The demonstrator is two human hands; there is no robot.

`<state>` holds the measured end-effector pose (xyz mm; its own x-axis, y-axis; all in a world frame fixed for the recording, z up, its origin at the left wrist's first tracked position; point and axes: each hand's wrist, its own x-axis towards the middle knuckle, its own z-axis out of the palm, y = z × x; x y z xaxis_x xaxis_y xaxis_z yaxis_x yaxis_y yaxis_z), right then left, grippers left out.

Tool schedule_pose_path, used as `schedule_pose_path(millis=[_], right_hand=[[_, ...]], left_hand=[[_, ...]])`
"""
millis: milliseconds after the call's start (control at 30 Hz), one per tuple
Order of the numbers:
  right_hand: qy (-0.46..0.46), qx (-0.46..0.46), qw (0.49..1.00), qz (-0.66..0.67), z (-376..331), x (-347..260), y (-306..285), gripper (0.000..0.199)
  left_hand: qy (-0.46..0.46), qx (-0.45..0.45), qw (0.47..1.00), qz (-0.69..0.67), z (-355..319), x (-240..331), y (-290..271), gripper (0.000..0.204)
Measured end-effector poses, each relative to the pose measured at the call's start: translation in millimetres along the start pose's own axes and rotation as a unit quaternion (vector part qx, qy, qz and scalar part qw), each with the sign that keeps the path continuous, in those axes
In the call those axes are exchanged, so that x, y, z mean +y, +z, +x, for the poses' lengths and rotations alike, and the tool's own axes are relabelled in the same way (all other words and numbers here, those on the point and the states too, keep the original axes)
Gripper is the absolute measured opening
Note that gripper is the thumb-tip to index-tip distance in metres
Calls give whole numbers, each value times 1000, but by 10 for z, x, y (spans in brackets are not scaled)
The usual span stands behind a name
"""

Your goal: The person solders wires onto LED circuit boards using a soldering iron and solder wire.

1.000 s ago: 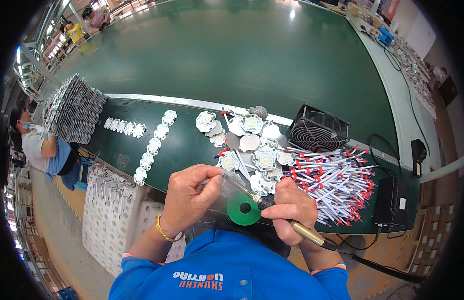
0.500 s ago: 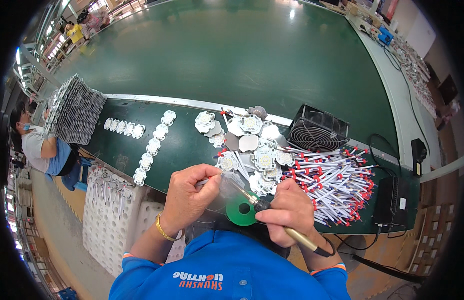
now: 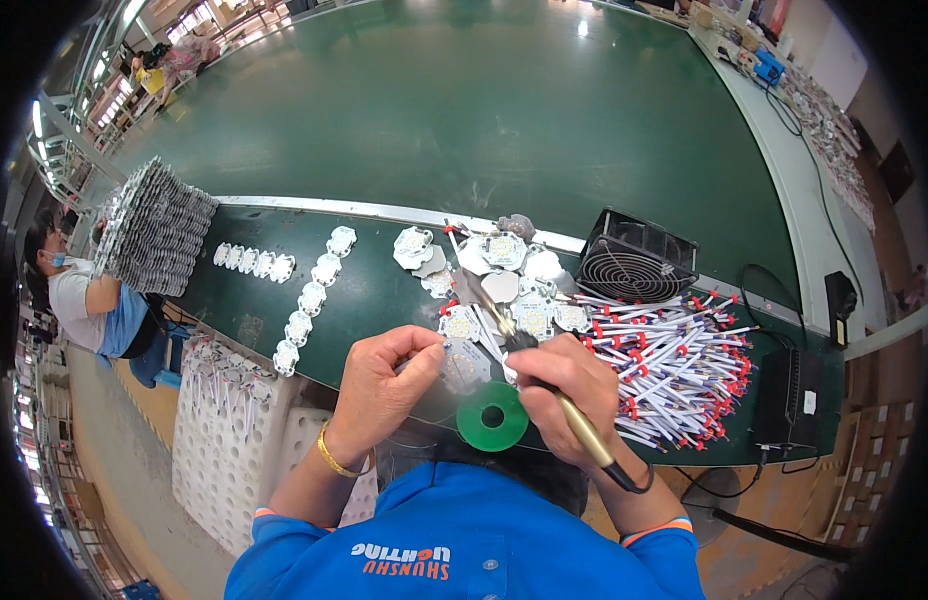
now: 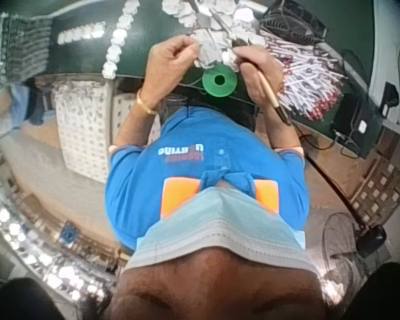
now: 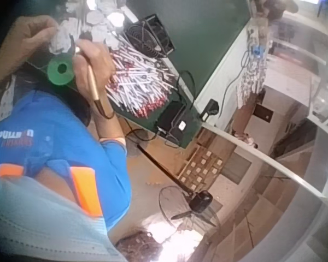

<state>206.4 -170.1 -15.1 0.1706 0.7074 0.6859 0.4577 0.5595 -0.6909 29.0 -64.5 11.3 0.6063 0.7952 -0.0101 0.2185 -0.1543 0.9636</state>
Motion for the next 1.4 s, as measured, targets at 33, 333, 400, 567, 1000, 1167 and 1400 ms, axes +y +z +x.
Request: schedule_pose_path(millis=[33,333,400,567,1000,1167,1400], right_hand=[[23,-10,999,-28,31,0,40,17],[9,22,1000,-16,91,-54,96,18],[10,11,999,-37,102,-7,113,18],[48,8,998,-47,155,1,249,21],[109,14,994,12,177,8,226,17],[179,34,981,73,145,18,286,16],[193,61,976,84,190,-2,352,17]], left_hand=[[1,0,1000,3,-1,-12,7,17],[-7,3,1000,-22,-3,-41,-65,15],[-36,-10,998,-45,18,-89,-74,16],[-29,-20,997,-68,26,-116,-26,18],[40,-76,973,-213,96,-199,-110,15],[-26,-145,957,-250,201,-307,-90,22],[-90,-175,958,-209,212,-287,-87,33]])
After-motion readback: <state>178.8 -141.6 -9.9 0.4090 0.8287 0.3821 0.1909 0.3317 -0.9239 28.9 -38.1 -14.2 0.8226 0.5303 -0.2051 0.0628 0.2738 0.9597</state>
